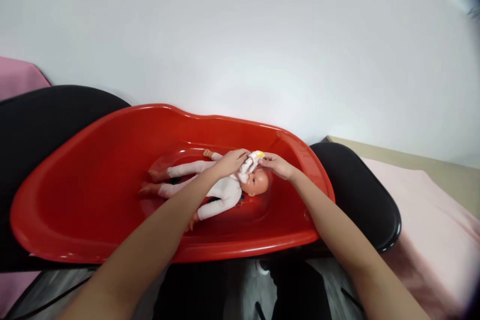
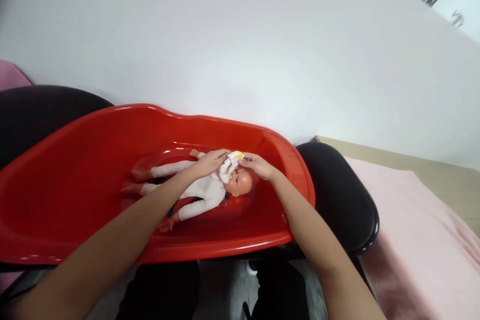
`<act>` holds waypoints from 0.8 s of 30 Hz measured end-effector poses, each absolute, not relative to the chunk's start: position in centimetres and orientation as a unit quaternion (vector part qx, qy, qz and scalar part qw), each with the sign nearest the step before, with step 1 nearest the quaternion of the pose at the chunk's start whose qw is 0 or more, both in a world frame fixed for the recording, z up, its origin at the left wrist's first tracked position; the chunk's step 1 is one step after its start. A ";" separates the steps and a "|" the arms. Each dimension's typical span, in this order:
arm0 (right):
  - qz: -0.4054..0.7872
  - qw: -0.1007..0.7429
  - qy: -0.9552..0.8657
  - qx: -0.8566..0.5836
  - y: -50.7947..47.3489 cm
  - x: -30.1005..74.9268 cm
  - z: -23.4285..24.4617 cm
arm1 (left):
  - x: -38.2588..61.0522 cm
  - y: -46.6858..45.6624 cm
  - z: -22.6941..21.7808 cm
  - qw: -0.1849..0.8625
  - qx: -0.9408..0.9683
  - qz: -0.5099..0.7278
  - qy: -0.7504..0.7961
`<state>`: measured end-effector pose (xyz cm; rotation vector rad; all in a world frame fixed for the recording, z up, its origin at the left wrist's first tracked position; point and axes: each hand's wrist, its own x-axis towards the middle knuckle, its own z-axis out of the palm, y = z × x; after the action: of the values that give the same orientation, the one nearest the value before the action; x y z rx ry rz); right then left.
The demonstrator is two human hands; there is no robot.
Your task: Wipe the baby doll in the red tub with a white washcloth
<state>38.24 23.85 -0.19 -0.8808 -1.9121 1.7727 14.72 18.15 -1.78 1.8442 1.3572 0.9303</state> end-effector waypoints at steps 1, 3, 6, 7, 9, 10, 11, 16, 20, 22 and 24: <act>0.636 0.224 -0.677 -0.295 23.8 38.1 -0.5 | 14.6 18.1 -1.4 0.337 0.688 0.387 0.513; 0.631 0.242 -0.684 -0.276 23.8 37.8 -1.1 | 14.6 17.8 -0.9 0.333 0.661 0.428 0.519; 0.588 0.193 -0.733 -0.282 23.7 37.4 -2.0 | 14.7 17.3 -0.9 0.280 0.699 0.357 0.552; 0.562 0.162 -0.760 -0.284 23.6 37.2 -2.3 | 14.8 17.2 -1.0 0.256 0.720 0.308 0.567; 0.482 0.083 -0.823 -0.291 23.5 36.7 -3.0 | 14.8 16.9 -1.3 0.206 0.747 0.198 0.600; 0.423 0.039 -0.854 -0.300 23.4 36.4 -3.4 | 14.9 16.9 -1.4 0.179 0.751 0.154 0.617; 0.357 -0.002 -0.881 -0.311 23.4 36.1 -3.7 | 14.9 16.8 -1.5 0.154 0.749 0.122 0.632; 0.171 -0.091 -0.925 -0.326 23.4 35.5 -4.4 | 15.0 17.2 -2.1 0.101 0.726 0.091 0.675; 0.187 -0.118 -0.919 -0.326 23.8 35.6 -4.6 | 15.0 17.3 -2.8 0.138 0.751 0.097 0.638; 0.188 -0.124 -0.915 -0.336 24.0 35.7 -4.8 | 15.1 17.2 -3.0 0.162 0.773 0.091 0.607; 0.187 -0.110 -0.919 -0.330 24.1 35.6 -5.0 | 15.4 17.2 -3.0 0.184 0.775 0.095 0.596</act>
<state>35.57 24.15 -5.01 -1.1171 -3.1074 0.6331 15.39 17.23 -3.05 2.1863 1.6812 0.2692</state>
